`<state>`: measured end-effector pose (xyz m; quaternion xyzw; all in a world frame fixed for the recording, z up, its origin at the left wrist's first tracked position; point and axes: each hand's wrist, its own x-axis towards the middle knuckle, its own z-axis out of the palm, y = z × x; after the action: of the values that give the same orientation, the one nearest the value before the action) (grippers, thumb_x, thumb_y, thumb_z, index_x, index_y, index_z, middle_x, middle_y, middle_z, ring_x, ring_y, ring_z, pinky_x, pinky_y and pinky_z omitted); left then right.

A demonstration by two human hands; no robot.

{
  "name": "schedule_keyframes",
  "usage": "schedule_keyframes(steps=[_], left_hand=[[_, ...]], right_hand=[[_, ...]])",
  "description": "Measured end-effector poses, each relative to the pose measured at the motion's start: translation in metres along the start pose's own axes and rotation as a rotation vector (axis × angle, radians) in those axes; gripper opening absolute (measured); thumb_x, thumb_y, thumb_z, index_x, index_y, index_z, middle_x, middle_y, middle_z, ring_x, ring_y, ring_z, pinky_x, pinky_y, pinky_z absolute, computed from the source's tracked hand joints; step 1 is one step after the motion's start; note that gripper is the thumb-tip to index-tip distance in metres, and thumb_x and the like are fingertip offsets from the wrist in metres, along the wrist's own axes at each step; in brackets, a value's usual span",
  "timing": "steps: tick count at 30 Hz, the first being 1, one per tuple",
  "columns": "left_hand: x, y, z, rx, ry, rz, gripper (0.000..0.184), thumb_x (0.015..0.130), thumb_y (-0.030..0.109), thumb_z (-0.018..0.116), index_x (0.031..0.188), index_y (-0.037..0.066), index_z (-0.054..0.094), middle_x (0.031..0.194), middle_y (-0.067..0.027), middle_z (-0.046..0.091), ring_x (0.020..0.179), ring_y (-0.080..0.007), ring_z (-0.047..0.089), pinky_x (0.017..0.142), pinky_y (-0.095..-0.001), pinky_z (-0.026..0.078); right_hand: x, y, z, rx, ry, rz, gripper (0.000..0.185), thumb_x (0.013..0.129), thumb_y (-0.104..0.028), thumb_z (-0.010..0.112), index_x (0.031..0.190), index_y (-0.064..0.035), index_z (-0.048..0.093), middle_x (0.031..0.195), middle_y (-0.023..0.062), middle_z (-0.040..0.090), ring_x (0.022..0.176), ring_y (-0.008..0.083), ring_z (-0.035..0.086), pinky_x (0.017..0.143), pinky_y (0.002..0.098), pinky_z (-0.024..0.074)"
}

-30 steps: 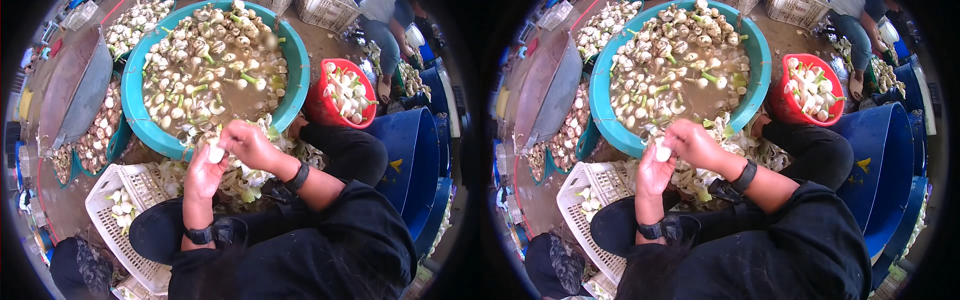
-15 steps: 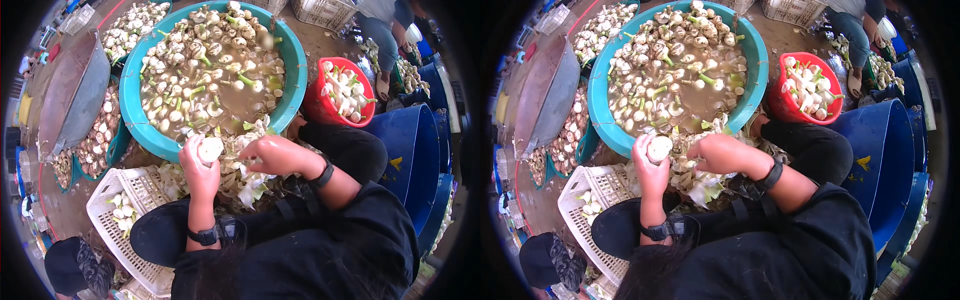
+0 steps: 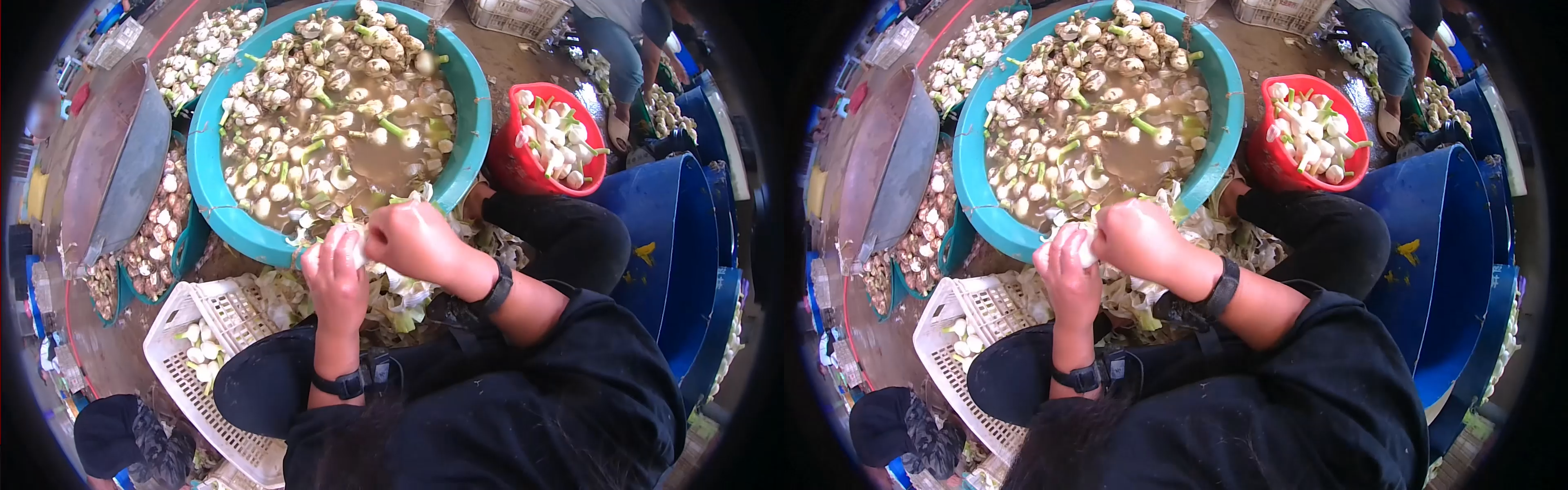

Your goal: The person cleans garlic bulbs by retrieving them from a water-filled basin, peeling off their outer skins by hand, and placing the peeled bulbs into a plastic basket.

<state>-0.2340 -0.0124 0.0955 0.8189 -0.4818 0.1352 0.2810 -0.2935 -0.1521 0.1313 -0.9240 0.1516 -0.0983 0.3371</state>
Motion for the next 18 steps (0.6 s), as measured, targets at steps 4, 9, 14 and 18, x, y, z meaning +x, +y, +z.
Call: schedule_keyframes(steps=[4, 9, 14, 18], left_hand=[[0.001, 0.003, 0.000, -0.243, 0.155, -0.197, 0.049, 0.058, -0.007, 0.069, 0.100, 0.007, 0.049, 0.109, -0.0100, 0.054, 0.092, -0.0273, 0.052, 0.085, -0.0369, 0.041], [0.000, -0.013, -0.010, -1.685, 0.226, -0.696, 0.061, 0.063, -0.010, 0.064, 0.118, 0.008, 0.043, 0.120, -0.0140, 0.048, 0.109, -0.0230, 0.050, 0.092, -0.0352, 0.042], [0.002, -0.012, -0.004, -1.552, 0.044, -0.726, 0.060, 0.066, -0.010, 0.063, 0.121, 0.002, 0.042, 0.121, -0.0139, 0.048, 0.107, -0.0213, 0.050, 0.090, -0.0314, 0.043], [0.000, -0.011, -0.001, -1.400, -0.059, -0.721, 0.059, 0.064, -0.012, 0.064, 0.118, 0.000, 0.042, 0.119, -0.0140, 0.048, 0.106, -0.0186, 0.050, 0.084, -0.0281, 0.047]], right_hand=[[-0.001, 0.048, 0.002, 0.051, 0.056, 0.124, 0.015, 0.067, -0.015, 0.060, 0.062, -0.0007, 0.057, 0.060, 0.0184, 0.055, 0.059, 0.0353, 0.056, 0.054, 0.0401, 0.0454], [-0.031, 0.066, -0.004, -0.139, -0.418, 0.018, 0.019, 0.071, -0.019, 0.064, 0.067, -0.0011, 0.060, 0.062, 0.0175, 0.057, 0.060, 0.0342, 0.057, 0.055, 0.0379, 0.0461], [-0.009, 0.016, -0.012, 0.550, 0.074, -0.002, 0.017, 0.076, -0.016, 0.063, 0.078, 0.0002, 0.063, 0.079, 0.0163, 0.061, 0.069, 0.0317, 0.059, 0.063, 0.0387, 0.0469], [0.002, 0.018, -0.004, 0.607, 0.025, -0.255, 0.013, 0.076, -0.010, 0.062, 0.084, -0.0001, 0.062, 0.080, 0.0144, 0.059, 0.076, 0.0301, 0.058, 0.065, 0.0372, 0.0465]])
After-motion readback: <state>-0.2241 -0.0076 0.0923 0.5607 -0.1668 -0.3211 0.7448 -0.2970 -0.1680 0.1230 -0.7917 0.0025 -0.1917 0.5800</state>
